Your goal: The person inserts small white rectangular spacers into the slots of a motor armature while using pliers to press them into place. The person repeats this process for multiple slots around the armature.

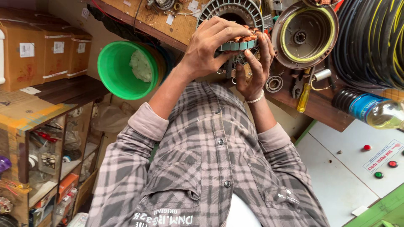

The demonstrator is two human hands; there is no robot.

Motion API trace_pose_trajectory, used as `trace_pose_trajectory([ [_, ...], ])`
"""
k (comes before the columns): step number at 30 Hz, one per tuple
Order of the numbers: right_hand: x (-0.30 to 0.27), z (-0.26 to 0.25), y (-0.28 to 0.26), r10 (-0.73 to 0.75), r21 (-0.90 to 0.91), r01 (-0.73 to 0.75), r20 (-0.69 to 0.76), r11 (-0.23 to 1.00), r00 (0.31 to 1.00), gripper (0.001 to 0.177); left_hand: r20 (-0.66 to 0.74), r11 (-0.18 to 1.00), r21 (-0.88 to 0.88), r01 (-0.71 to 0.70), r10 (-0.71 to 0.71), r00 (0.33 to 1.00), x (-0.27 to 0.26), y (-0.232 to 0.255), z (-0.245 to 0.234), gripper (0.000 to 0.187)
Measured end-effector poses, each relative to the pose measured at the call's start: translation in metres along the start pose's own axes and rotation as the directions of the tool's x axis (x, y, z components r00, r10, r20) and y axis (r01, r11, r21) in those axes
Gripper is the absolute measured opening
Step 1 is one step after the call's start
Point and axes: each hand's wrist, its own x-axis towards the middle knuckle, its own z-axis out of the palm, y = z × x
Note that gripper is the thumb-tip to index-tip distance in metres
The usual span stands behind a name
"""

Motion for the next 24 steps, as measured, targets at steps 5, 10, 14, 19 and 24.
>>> trace_pose_trajectory([
  [5,0.012,0.001,-0.008,0.102,0.113,-0.099,-0.024,0.989,0.994,0.022,0.011,0.999,0.042,0.019,-0.019,1.0,0.0,0.0,0.001,0.057],
  [10,0.023,0.009,-0.005,0.114,0.321,-0.087,-0.068,0.943,0.991,0.022,0.028,0.998,0.023,0.064,-0.065,0.998,0.0,0.003,0.001,0.053],
  [14,0.033,0.025,0.005,0.048,0.367,0.015,-0.162,0.93,0.986,0.028,0.04,0.997,0.007,0.07,-0.071,0.997,0.006,0.002,-0.001,0.051],
  [19,0.0,0.007,0.012,0.092,0.233,-0.045,-0.195,0.971,0.976,0.025,0.064,0.993,-0.12,0.013,-0.005,0.998,-0.018,-0.013,-0.003,0.046],
  [24,-0.061,-0.022,-0.021,0.66,0.21,-0.646,0.004,0.734,0.751,0.018,-0.219,0.914,0.027,0.405,-0.39,0.894,-0.106,-0.051,-0.046,0.046],
])
